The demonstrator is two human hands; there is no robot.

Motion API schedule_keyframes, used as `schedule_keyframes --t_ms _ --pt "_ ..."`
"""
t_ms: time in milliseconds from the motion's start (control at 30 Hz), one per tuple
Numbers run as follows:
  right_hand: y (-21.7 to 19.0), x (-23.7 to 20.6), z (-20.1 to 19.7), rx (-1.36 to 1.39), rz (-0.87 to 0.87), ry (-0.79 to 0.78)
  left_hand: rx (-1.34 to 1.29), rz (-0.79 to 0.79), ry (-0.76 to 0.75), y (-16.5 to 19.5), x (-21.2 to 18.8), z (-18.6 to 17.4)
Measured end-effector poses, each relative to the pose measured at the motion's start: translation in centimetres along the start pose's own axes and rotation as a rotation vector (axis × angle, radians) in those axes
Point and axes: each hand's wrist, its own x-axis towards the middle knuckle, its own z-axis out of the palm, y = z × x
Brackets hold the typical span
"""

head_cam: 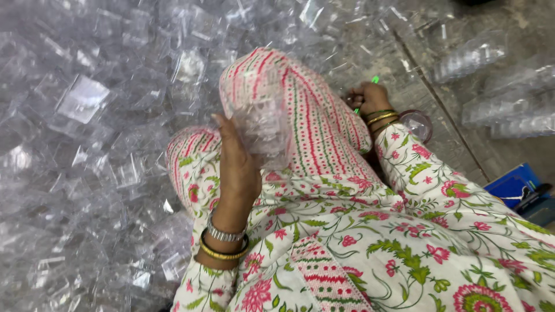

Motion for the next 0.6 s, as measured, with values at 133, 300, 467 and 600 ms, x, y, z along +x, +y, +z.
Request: schedule_keyframes --t_ms 133,300,467,600 --pt "0.2 0.3 -1.4 0.129 0.042 -0.059 0.274 0.052 -0.005 0.5 -0.1 -0.1" --pt "-1.3 -0.1 -0.5 0.087 -0.29 0.1 -1.003 -0.539 0.062 2.5 1.7 0.2" --pt "-6.2 -3.3 2.3 -0.249 -0.921 -0.048 -1.118 -0.514 -0.055 4.1 2.4 0.2" --pt "-7.9 -8.2 5.3 -0.278 -1.109 -0.306 -1.206 -0.563 -0.219 4.4 2.6 0.4"
